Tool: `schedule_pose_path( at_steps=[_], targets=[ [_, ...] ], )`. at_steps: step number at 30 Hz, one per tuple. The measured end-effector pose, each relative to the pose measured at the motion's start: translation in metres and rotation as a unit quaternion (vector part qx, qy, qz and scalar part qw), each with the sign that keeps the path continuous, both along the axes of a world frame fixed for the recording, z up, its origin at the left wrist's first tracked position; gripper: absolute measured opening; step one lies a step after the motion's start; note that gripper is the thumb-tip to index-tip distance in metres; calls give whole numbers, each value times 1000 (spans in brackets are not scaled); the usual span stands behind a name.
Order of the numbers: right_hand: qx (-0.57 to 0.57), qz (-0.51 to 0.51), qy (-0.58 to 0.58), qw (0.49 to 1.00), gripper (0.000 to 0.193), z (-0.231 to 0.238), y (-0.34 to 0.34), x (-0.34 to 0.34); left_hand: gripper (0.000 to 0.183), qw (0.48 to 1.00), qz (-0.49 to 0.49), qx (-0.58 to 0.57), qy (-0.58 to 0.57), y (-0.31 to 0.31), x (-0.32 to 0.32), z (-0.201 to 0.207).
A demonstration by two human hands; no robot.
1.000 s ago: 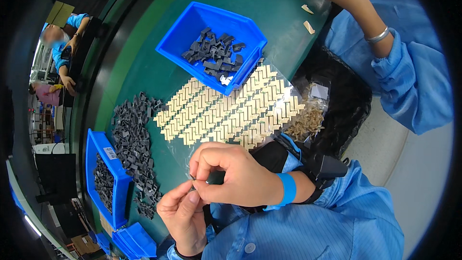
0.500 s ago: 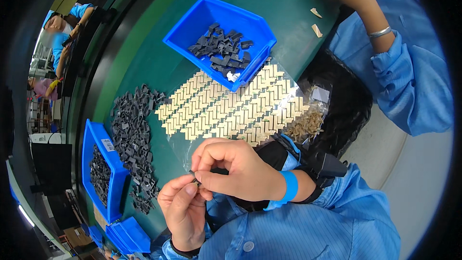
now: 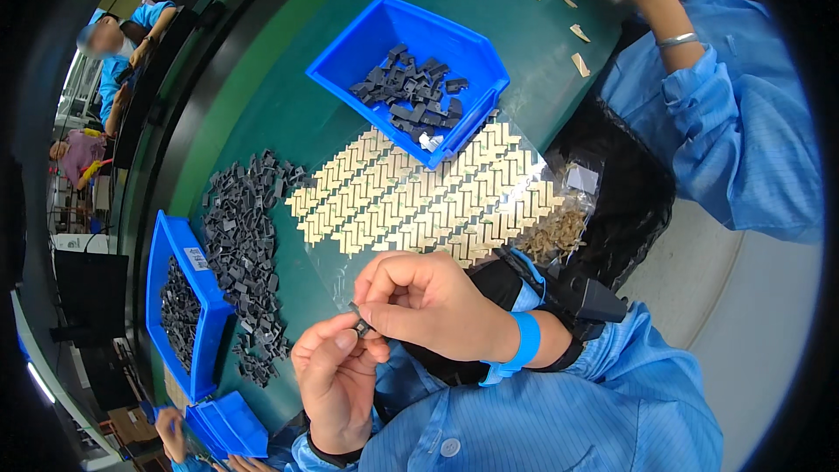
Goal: Assembling small electronic or mechanical components by fitting metal clips into plastic housings on a factory assembly line.
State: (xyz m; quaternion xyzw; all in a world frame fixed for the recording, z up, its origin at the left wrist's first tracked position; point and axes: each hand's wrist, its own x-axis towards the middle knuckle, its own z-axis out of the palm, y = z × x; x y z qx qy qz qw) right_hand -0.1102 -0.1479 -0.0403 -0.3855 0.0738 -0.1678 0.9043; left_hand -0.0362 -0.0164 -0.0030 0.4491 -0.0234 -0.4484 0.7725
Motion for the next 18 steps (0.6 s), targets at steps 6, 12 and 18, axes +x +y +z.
schedule_pose_path(
  at_steps=[6, 12, 18],
  targets=[
    [1, 7, 0, 1000, 7, -1, -3, 2, 20, 1000, 4, 5, 2, -3, 0, 0],
    [-56, -2, 17, 998, 5, -1, -11, -1, 18, 999, 14, 40, -16, -11, -2, -1],
    [-82, 4, -57, 995, 6, -6, 6, 4, 15, 995, 9, 17, -99, -1, -6, 13]
  ],
)
